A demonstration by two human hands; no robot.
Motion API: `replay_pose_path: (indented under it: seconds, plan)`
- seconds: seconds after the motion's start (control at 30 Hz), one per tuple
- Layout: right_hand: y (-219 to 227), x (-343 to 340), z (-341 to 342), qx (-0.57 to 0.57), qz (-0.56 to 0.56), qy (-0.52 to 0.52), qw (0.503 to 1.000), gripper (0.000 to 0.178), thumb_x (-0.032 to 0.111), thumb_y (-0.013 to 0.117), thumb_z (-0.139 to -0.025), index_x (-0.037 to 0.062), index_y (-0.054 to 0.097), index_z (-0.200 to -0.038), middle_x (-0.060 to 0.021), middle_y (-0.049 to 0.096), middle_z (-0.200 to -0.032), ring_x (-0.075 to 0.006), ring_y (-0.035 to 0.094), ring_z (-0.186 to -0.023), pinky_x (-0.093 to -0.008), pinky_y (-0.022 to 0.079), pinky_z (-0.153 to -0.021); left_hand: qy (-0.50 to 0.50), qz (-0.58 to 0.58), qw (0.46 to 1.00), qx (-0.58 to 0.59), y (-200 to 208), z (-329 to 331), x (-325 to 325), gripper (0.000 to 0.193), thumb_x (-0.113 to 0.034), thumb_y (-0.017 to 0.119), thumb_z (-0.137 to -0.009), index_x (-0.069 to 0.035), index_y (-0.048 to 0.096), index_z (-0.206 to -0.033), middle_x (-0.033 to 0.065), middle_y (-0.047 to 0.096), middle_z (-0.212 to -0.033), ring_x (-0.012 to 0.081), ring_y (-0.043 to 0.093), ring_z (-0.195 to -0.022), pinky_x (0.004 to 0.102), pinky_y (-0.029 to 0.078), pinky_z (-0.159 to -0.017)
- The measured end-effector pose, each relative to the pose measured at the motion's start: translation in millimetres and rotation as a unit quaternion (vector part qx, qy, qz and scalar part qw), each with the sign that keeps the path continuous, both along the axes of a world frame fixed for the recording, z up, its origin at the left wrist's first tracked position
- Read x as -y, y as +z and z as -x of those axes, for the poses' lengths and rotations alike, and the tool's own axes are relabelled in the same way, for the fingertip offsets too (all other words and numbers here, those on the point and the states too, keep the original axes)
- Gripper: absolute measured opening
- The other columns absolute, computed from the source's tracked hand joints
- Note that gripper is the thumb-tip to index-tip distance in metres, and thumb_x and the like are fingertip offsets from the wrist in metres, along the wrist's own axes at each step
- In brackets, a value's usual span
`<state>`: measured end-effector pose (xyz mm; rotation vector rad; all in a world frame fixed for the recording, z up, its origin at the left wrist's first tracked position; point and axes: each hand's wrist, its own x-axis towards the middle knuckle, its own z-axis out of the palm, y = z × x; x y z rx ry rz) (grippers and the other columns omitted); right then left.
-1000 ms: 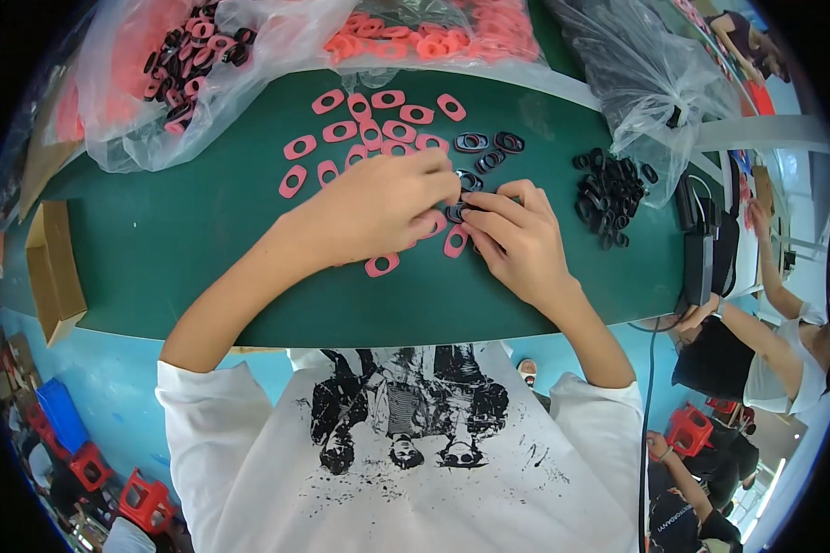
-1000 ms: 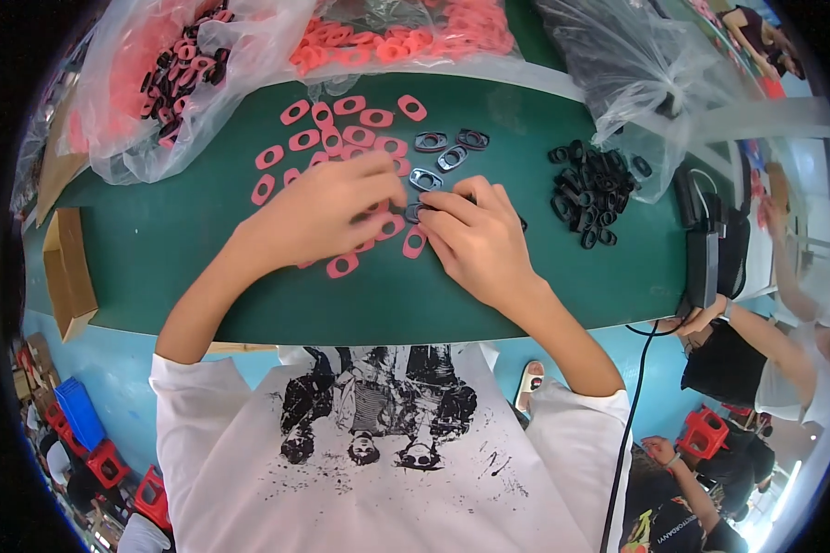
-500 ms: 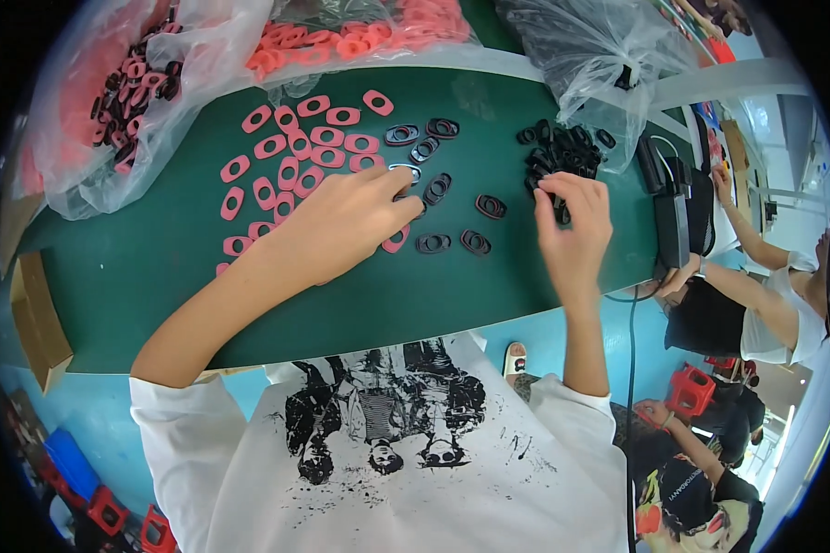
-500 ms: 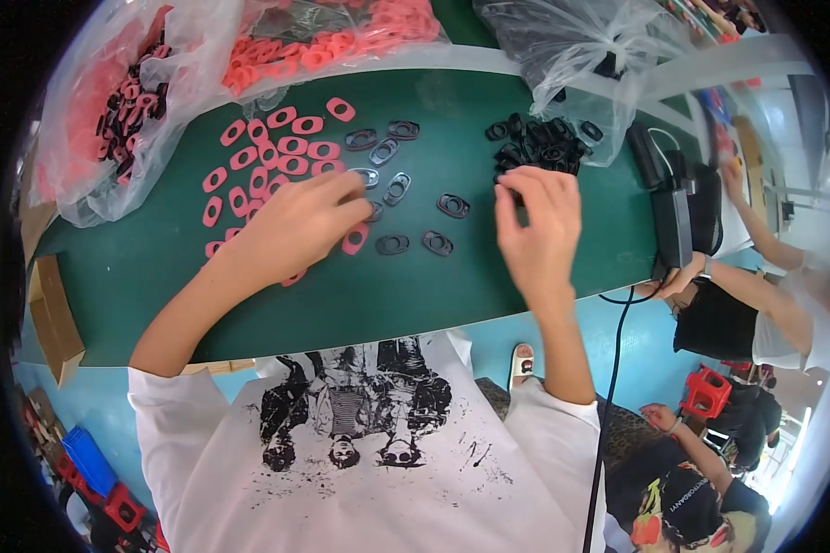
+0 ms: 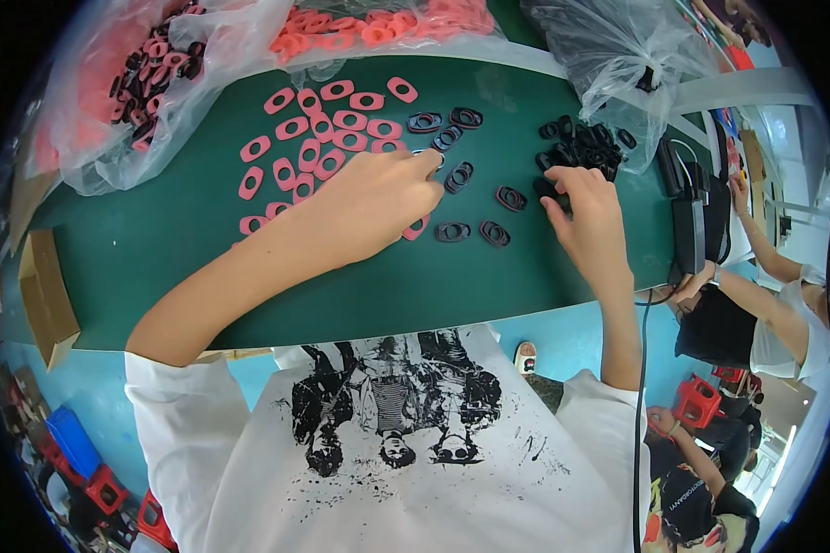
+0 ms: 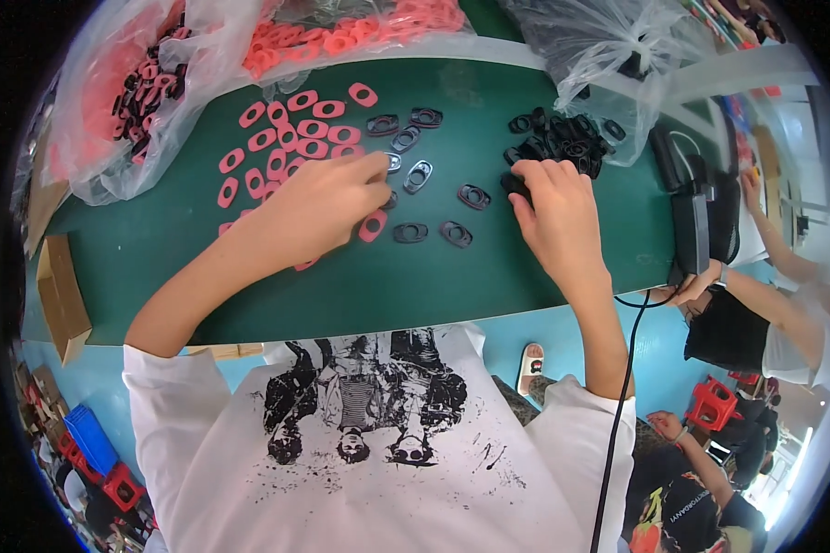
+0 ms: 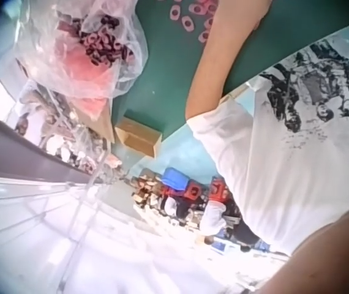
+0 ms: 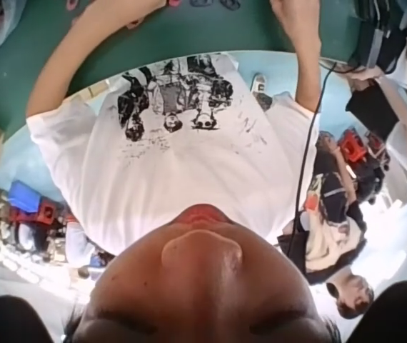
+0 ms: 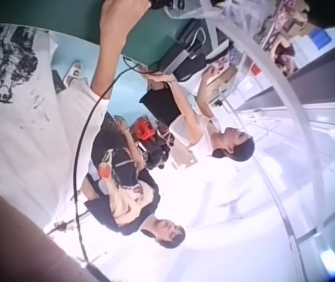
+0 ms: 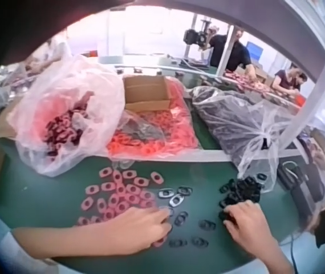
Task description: The person assembles small plastic parts by hand, fitting black rings onto pink plastic components on an assembly line.
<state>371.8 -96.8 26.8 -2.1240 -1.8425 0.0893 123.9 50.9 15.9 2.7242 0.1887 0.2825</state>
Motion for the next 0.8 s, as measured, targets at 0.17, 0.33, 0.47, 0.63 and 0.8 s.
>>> replay_pose_path:
  seconds: [0.17,0.33,0.47,0.63,0.8]
  plan:
    - [12.3,-3.4,9.5,-0.046,-0.016,0.079,0.996,0.031,-0.002,0.071,-0.073,0.0033,0.065,-0.103,-0.0084,0.057,-0.088,-0.0208,0.058,-0.081,-0.0312,0.046,-0.068,0.02,-0.035,0.998,0.057,-10.3,4.2,-0.5,0.023,0.003,0.068,-0.067,0.002,0.063,-0.089,0.015,0.06,-0.101,0.0279,0.064,-0.086,0.0368,0.054,-0.064]
    - [24.2,-4.1,43.1,-0.322,-0.001,0.107,0.941,0.034,-0.007,0.066,-0.075,0.001,0.062,-0.108,-0.0044,0.057,-0.091,-0.0119,0.056,-0.08,-0.0255,0.047,-0.069,0.051,0.066,0.995,0.052,2.3,12.8,-2.7,0.029,0.001,0.068,-0.073,-0.003,0.061,-0.101,0.012,0.06,-0.101,0.0266,0.064,-0.082,0.0363,0.054,-0.065]
    - [11.6,-5.1,72.4,-0.527,-0.024,0.079,0.846,0.036,-0.011,0.065,-0.082,-0.0024,0.057,-0.115,-0.0055,0.06,-0.099,-0.0099,0.058,-0.086,-0.0253,0.05,-0.075,0.132,0.295,0.942,0.088,29.2,28.8,24.2,0.038,-0.007,0.071,-0.08,-0.008,0.059,-0.116,0.0107,0.06,-0.103,0.0275,0.064,-0.084,0.0357,0.054,-0.069]
    - [-11.9,4.1,110.7,-0.682,-0.057,0.109,0.721,0.036,-0.014,0.067,-0.082,-0.0032,0.055,-0.114,-0.0111,0.064,-0.11,-0.0135,0.063,-0.095,-0.0278,0.052,-0.082,0.183,0.311,0.923,0.137,18.7,38.8,73.6,0.054,-0.008,0.077,-0.078,-0.007,0.056,-0.128,0.0105,0.061,-0.1,0.0264,0.064,-0.081,0.0353,0.053,-0.067]
    - [-15.7,9.2,99.8,-0.686,-0.009,0.075,0.724,0.036,-0.012,0.068,-0.082,-0.0023,0.055,-0.114,-0.0112,0.065,-0.109,-0.0149,0.064,-0.099,-0.03,0.053,-0.085,0.214,0.327,0.913,0.119,21.2,34.7,77.5,0.05,-0.005,0.078,-0.077,-0.006,0.06,-0.124,0.0086,0.061,-0.099,0.0226,0.062,-0.071,0.0332,0.052,-0.062]
